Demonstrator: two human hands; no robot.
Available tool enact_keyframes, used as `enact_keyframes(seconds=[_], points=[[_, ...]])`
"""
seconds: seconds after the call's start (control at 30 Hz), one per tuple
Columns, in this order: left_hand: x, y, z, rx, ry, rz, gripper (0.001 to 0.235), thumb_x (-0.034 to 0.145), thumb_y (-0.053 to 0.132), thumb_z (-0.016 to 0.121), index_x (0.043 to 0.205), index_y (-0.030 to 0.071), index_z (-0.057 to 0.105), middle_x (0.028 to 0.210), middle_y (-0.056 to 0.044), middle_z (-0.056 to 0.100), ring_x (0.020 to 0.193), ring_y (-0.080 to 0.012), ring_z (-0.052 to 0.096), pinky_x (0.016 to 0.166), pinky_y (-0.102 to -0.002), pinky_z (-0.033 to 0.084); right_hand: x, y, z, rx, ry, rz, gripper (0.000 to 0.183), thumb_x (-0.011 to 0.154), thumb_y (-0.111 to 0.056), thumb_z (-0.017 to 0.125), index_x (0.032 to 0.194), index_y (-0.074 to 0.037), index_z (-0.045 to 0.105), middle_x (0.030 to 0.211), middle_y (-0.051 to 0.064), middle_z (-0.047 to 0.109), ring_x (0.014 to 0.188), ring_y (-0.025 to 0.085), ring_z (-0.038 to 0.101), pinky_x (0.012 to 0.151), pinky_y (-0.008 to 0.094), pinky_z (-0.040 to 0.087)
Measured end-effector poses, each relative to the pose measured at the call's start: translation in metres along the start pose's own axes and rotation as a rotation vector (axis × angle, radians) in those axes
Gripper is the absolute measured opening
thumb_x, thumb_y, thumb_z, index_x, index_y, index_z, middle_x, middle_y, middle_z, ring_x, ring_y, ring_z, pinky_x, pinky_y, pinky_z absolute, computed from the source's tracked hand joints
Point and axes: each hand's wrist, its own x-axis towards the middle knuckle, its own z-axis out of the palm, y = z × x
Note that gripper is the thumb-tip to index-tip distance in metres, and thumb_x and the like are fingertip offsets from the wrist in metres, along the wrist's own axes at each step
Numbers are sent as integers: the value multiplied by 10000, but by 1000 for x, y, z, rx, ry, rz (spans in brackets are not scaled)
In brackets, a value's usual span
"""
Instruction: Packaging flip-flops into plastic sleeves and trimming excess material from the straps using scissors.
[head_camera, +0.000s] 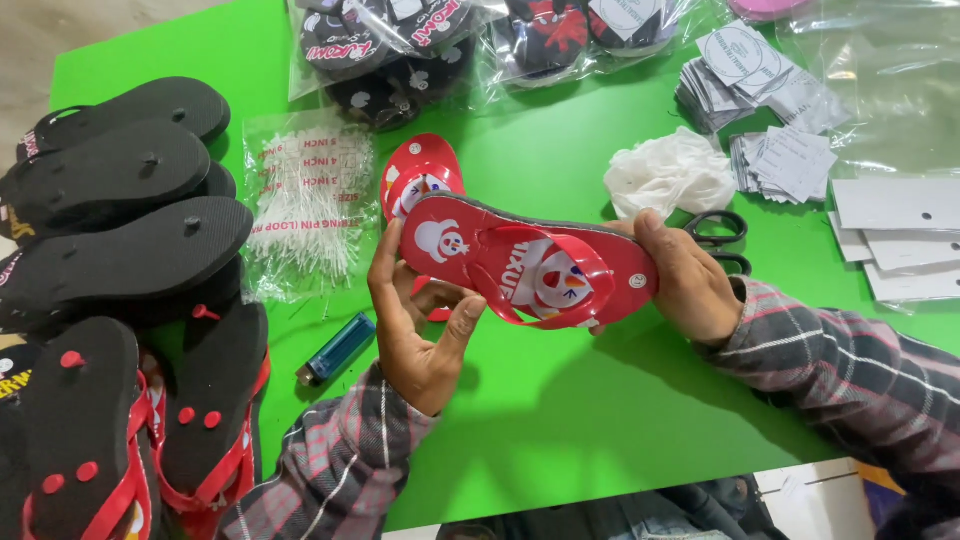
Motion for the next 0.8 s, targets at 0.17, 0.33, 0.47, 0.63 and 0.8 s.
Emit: enact_keyframes(seconds=[0.17, 0.33, 0.47, 0.63, 0.8], points=[[3, 5, 0, 33, 19, 21, 874, 941, 68, 727, 1632, 73, 193, 1337, -207, 590, 829, -229, 708, 789, -364, 624, -3, -3, 5, 151, -7, -25, 569, 1131, -323, 322, 915, -40, 765, 615, 42, 610, 593, 109, 566, 736, 303, 555], [0, -3, -2, -16, 50, -12, 906, 893, 78, 775, 1596, 45, 205, 1285, -190, 569, 919, -249, 708, 853, -388, 615, -2, 5, -4, 158, -100, -56, 442, 1100, -288, 420, 983, -23, 754, 726, 82, 686, 647, 125, 641, 686, 327, 579], [-3, -20, -7, -78, 141, -21, 984, 766, 73, 892, 1491, 27, 229, 1292, -188, 494, 953, -269, 703, 879, -398, 617, 0, 29, -12, 163, -136, -41, 403, 1062, -287, 473, 1048, -5, 760, 695, 153, 749, 634, 211, 772, 658, 360, 639], [5, -4, -18, 143, 86, -63, 986, 631, 127, 1004, 1313, 46, 297, 1159, -173, 562, 925, -222, 688, 809, -315, 601, 3, 33, -17, -40, -147, -100, 286, 1000, -236, 605, 1111, -55, 796, 741, 48, 691, 738, 111, 548, 716, 312, 558], [15, 12, -18, 521, 65, 127, 664, 618, 292, 1039, 1082, 62, 624, 861, -97, 667, 705, -245, 699, 690, -308, 568, 5, 37, -20, 20, -155, -98, 299, 936, -248, 698, 1126, -29, 774, 754, 81, 731, 728, 113, 629, 669, 311, 609]])
